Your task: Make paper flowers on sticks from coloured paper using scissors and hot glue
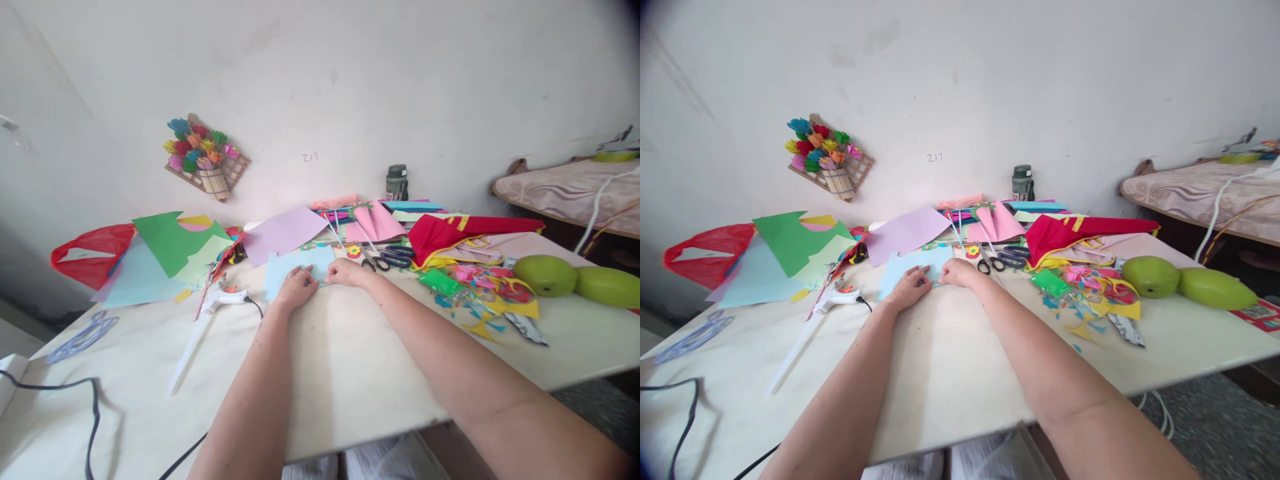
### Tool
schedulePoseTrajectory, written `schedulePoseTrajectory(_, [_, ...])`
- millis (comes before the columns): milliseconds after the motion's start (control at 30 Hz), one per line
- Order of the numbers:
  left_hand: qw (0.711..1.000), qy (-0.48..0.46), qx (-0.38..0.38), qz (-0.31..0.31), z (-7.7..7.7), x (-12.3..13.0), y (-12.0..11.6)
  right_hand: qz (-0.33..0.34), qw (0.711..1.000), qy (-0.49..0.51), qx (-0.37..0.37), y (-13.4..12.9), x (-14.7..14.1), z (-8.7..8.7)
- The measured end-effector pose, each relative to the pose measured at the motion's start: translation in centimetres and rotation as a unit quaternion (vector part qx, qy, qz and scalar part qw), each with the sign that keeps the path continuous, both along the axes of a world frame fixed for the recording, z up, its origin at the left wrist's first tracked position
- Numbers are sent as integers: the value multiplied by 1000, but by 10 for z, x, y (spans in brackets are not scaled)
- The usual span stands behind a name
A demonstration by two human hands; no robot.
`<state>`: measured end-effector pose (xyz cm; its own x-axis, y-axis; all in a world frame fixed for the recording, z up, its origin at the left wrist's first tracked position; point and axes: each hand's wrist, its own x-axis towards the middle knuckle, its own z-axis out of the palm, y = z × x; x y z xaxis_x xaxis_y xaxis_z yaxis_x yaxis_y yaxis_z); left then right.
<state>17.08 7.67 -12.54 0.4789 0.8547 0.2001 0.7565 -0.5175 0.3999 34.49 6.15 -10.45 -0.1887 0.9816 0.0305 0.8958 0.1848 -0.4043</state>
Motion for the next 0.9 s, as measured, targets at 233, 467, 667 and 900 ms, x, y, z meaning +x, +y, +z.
schedulePoseTrajectory(233, [1000, 14, -11, 7, 2, 0, -1, 4, 1000, -29, -1, -2, 0, 3])
schedulePoseTrajectory(467, [999, 40, -6, 15, 4, 2, -3, -9, 997, -78, -4, -8, -5, 12])
schedulePoseTrajectory(667, [998, 51, 0, 34, 4, 4, -3, -17, 994, -110, -19, -13, -9, 20])
schedulePoseTrajectory(900, [995, 76, 41, 44, 5, 11, -10, -11, 992, -122, -16, -17, -11, 23])
